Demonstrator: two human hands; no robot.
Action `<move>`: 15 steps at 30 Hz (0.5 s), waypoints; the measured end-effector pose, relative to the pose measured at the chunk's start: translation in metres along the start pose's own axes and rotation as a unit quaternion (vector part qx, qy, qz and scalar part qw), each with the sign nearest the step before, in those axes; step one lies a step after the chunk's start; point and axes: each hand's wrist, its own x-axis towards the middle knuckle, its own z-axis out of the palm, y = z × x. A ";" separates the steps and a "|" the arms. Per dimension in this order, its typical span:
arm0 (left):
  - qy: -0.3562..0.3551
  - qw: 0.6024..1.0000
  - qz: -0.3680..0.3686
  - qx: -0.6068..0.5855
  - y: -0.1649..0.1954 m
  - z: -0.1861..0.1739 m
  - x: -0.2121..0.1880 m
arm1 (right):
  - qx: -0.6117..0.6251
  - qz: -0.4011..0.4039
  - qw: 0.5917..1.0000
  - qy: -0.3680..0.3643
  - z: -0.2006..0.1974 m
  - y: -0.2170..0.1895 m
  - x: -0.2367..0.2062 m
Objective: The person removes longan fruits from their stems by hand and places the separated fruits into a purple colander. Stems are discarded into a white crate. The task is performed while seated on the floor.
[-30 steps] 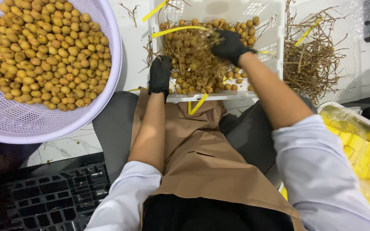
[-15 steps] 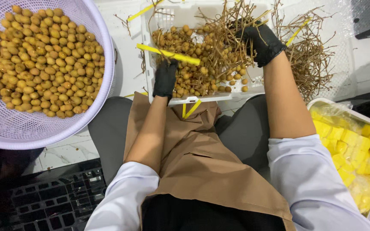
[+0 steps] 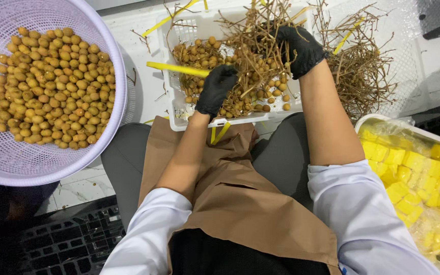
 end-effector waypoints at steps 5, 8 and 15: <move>0.040 0.982 -0.101 -0.152 0.009 0.000 -0.011 | 0.118 0.010 0.993 -0.018 -0.003 -0.002 -0.006; 0.053 0.950 -0.142 -0.274 0.028 0.013 -0.016 | 0.164 0.053 0.984 -0.054 0.005 -0.001 -0.011; 0.039 0.975 -0.152 -0.160 0.039 0.037 -0.027 | 0.122 -0.016 0.992 -0.021 0.005 -0.007 -0.015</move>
